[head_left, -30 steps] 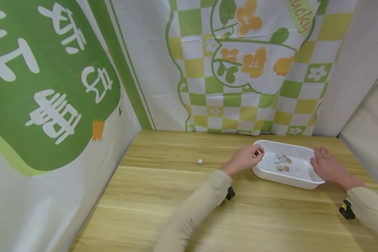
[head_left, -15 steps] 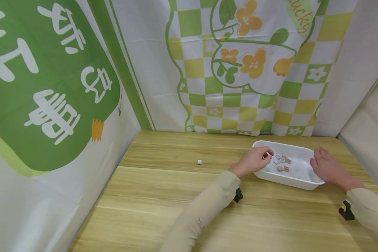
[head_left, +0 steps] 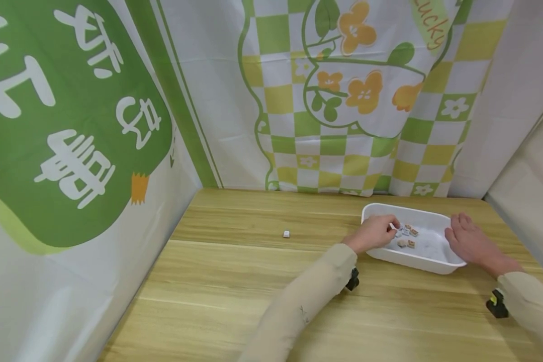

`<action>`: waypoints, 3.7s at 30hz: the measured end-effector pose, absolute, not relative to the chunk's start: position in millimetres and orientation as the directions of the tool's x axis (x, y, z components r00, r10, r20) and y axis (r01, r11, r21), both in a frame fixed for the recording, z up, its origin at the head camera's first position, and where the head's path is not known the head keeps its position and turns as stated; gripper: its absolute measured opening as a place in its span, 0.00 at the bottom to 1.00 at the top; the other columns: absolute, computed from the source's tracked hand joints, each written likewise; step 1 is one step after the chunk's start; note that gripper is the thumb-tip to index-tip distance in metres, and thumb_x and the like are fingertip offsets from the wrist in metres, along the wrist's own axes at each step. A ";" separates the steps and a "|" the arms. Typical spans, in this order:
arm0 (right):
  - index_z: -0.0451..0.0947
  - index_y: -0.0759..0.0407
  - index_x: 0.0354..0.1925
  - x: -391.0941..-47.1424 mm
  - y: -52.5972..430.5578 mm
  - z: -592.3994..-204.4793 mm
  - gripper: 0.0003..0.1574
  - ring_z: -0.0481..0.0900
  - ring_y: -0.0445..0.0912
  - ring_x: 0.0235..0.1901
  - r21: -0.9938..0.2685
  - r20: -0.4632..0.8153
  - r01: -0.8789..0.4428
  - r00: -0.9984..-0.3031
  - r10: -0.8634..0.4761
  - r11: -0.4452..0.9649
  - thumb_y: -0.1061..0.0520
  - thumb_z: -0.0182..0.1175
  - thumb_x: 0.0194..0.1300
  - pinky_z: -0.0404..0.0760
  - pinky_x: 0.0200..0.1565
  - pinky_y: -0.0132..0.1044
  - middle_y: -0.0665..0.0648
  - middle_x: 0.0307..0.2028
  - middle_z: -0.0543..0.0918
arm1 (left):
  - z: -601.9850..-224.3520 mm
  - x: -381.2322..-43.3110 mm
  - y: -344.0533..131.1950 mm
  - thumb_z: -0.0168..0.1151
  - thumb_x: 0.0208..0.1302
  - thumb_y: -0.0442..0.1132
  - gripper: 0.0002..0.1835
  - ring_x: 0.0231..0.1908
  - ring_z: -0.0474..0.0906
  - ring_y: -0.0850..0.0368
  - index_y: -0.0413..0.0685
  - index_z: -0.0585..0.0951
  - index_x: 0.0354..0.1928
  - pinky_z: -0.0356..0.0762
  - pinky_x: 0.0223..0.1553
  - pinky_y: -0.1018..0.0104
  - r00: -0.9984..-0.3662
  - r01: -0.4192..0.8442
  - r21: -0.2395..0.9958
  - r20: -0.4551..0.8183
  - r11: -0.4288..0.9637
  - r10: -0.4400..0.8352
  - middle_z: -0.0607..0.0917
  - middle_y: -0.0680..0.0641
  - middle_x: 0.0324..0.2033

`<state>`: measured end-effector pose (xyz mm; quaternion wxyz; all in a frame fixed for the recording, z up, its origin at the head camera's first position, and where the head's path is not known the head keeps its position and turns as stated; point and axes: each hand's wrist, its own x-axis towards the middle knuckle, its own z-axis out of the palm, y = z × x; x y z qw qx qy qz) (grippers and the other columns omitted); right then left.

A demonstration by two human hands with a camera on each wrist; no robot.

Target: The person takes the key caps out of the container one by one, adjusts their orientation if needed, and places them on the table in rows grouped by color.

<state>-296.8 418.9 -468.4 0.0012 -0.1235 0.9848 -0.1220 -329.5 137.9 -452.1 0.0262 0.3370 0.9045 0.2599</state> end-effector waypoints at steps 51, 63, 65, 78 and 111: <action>0.43 0.90 0.66 -297.6 419.5 -475.4 0.41 0.46 0.81 0.66 -0.241 0.076 -0.269 -0.963 -0.258 0.933 0.50 0.28 0.79 0.45 0.68 0.69 0.93 0.63 0.47 | -472.5 -353.5 182.5 0.62 0.59 0.36 0.20 0.42 0.74 0.68 0.67 0.83 0.51 0.68 0.41 0.78 -0.880 0.361 0.456 -0.123 0.814 0.459 0.82 0.65 0.49; 0.42 0.90 0.66 -298.1 419.4 -471.2 0.42 0.45 0.81 0.66 -0.238 0.039 -0.251 -0.968 -0.249 0.938 0.49 0.27 0.79 0.46 0.68 0.69 0.92 0.64 0.46 | -473.0 -352.0 183.4 0.66 0.59 0.39 0.16 0.44 0.75 0.68 0.66 0.84 0.48 0.70 0.46 0.77 -0.875 0.357 0.451 -0.145 0.818 0.462 0.82 0.63 0.50; 0.42 0.90 0.66 -298.0 419.2 -472.2 0.42 0.46 0.81 0.66 -0.238 0.044 -0.254 -0.967 -0.251 0.938 0.49 0.27 0.79 0.46 0.68 0.69 0.92 0.64 0.46 | -473.0 -351.1 183.3 0.65 0.60 0.39 0.14 0.43 0.75 0.68 0.65 0.84 0.47 0.70 0.45 0.76 -0.878 0.350 0.452 -0.148 0.821 0.456 0.82 0.63 0.49; 0.43 0.91 0.66 -295.2 415.7 -467.8 0.41 0.47 0.82 0.65 -0.233 0.051 -0.258 -0.966 -0.253 0.938 0.51 0.28 0.80 0.47 0.68 0.69 0.92 0.63 0.47 | -472.4 -349.8 184.6 0.66 0.62 0.47 0.11 0.40 0.74 0.67 0.68 0.83 0.46 0.71 0.40 0.72 -0.882 0.352 0.420 -0.151 0.837 0.447 0.82 0.65 0.48; 0.44 0.91 0.65 -294.9 416.7 -473.6 0.40 0.47 0.82 0.65 -0.255 0.109 -0.288 -0.957 -0.268 0.923 0.51 0.29 0.79 0.44 0.69 0.68 0.93 0.62 0.48 | -444.4 -347.0 163.4 0.60 0.69 0.46 0.14 0.37 0.76 0.73 0.60 0.81 0.54 0.70 0.34 0.82 -0.839 0.488 0.485 0.031 0.726 0.544 0.84 0.61 0.44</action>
